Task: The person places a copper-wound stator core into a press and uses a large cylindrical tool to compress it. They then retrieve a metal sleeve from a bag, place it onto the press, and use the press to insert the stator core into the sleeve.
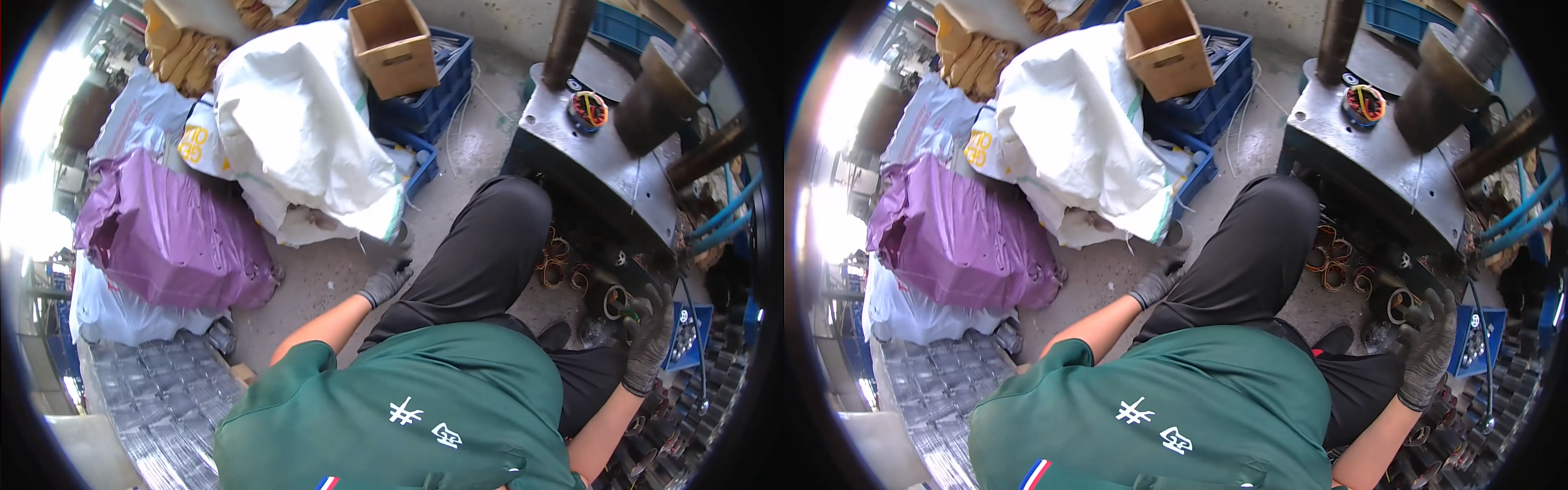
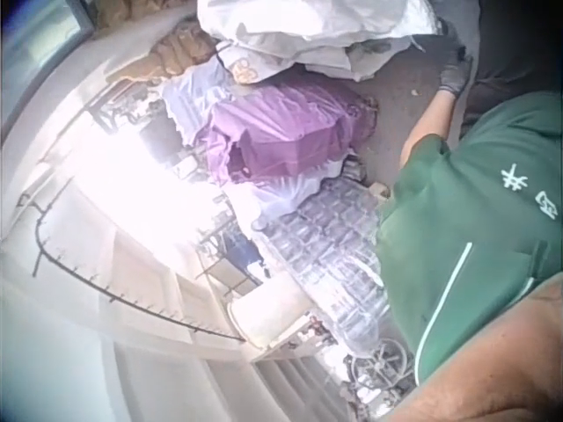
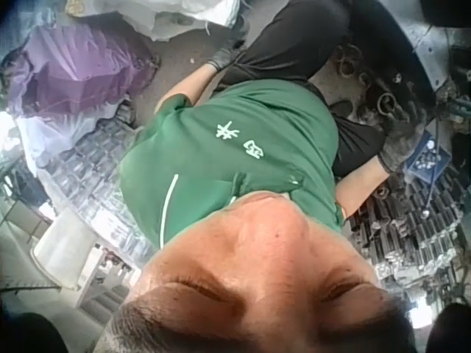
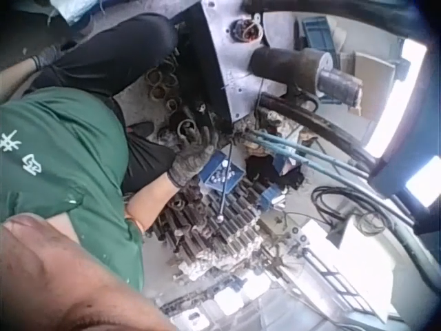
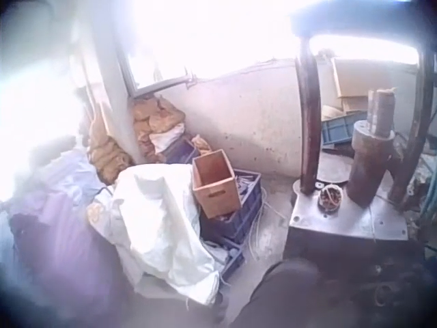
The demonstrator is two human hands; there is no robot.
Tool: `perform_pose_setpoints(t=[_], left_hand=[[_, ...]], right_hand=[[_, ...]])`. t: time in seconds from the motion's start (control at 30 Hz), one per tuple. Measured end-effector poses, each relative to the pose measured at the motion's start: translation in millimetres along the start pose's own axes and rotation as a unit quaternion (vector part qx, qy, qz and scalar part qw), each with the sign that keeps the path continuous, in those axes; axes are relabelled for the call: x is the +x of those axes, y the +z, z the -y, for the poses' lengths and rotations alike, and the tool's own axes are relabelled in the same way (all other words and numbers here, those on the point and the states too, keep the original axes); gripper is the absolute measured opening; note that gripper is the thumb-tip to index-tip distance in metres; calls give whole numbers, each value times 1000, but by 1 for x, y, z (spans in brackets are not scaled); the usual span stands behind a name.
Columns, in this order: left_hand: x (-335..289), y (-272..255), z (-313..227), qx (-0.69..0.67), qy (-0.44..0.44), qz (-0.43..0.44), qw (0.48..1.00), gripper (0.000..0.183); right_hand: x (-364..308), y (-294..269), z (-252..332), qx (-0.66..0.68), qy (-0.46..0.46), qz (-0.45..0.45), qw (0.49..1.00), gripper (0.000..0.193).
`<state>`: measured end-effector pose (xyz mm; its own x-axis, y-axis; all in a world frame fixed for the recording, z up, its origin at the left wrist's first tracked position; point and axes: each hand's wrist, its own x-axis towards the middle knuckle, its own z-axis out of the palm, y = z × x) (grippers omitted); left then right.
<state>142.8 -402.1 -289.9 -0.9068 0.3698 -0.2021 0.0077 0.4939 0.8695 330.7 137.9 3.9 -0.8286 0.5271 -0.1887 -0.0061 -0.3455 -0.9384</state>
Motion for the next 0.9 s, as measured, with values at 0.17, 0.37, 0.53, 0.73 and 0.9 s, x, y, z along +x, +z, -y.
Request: perform_pose_setpoints(t=[0.17,0.37,0.53,0.73,0.9], left_hand=[[-39,5,48,208,-89,-92,970,82],[67,3,55,262,-178,51,947,86],[117,39,77,198,-115,47,972,81],[163,36,-7,54,-100,-55,992,67],[238,-1,-124,-243,30,-157,957,53]], right_hand=[[6,1,-13,-49,-33,23,998,57],[-35,-6,21,-299,-292,-155,895,39],[-105,-23,62,-417,-514,-268,701,32],[-116,-11,121,-688,-334,-350,541,22],[-91,-51,146,-654,-289,-324,619,23]])
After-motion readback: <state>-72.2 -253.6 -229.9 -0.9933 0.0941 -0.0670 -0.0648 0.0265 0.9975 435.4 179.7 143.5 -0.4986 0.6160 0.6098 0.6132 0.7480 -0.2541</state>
